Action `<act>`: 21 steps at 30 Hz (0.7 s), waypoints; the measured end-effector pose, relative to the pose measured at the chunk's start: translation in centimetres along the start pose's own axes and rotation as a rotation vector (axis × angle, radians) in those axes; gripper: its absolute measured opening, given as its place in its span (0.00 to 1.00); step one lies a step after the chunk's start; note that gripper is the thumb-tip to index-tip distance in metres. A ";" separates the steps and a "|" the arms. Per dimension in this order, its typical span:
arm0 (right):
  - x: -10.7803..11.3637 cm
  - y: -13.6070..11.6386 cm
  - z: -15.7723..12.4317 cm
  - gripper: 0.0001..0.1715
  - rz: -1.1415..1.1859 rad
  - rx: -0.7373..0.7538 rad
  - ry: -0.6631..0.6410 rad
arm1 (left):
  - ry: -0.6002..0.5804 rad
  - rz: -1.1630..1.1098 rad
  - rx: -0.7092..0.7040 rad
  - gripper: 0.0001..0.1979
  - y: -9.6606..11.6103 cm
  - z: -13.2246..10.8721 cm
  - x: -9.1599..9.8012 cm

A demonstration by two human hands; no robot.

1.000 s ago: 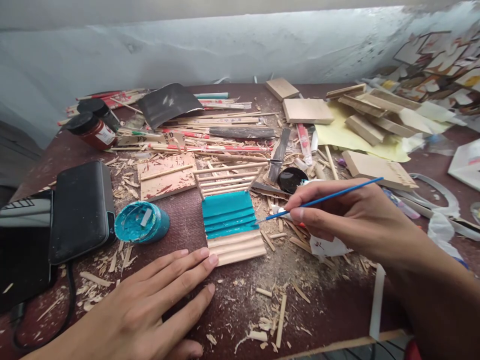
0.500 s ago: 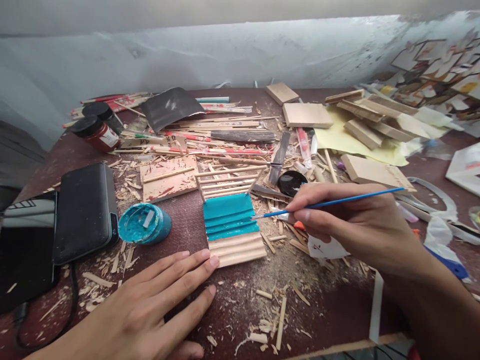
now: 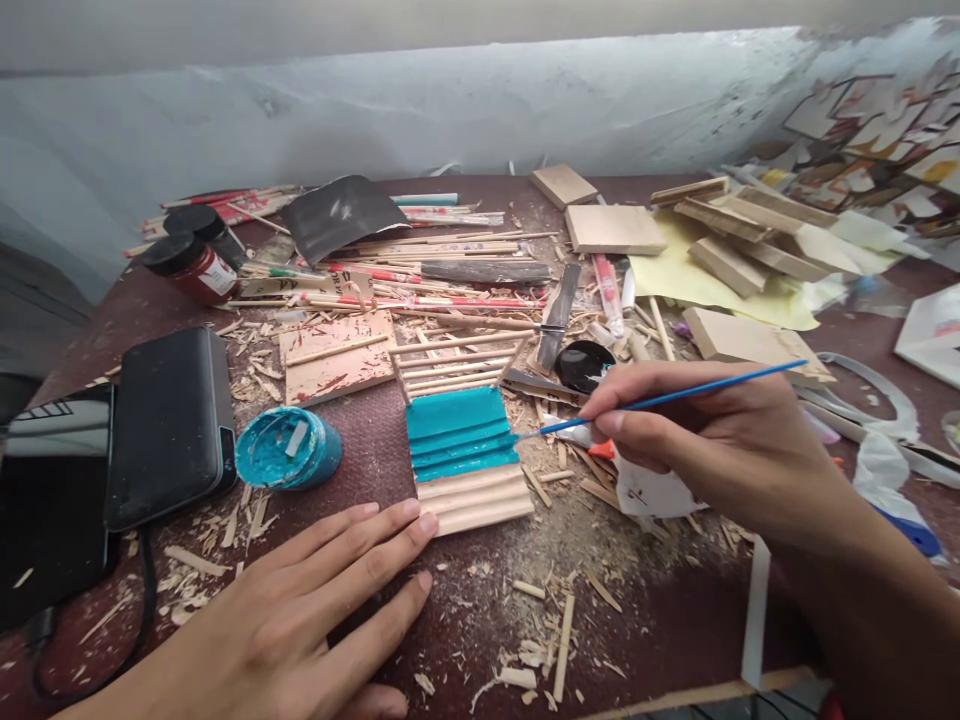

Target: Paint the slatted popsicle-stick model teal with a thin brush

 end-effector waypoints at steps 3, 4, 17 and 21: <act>1.1 -0.2 -0.1 0.02 0.054 0.065 0.078 | 0.002 0.006 0.001 0.19 -0.1 0.0 0.0; 1.2 -0.3 -0.2 0.02 0.062 0.085 0.092 | 0.003 0.009 0.000 0.19 -0.1 0.0 0.1; 0.7 -1.1 0.0 0.03 -0.030 0.079 0.080 | -0.020 -0.011 0.010 0.20 -0.1 0.0 -0.2; 0.9 -0.8 -0.1 0.05 -0.049 0.082 0.088 | -0.022 -0.047 0.028 0.19 -0.2 0.0 0.0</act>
Point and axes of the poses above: each hand's wrist, its own z-axis towards the middle knuckle, its own x-axis out of the back of the hand, y = z × x, the point moved 9 cm from there along z, towards the middle knuckle, and after that the axes turned 12 degrees about -x, right-handed, at the moved point
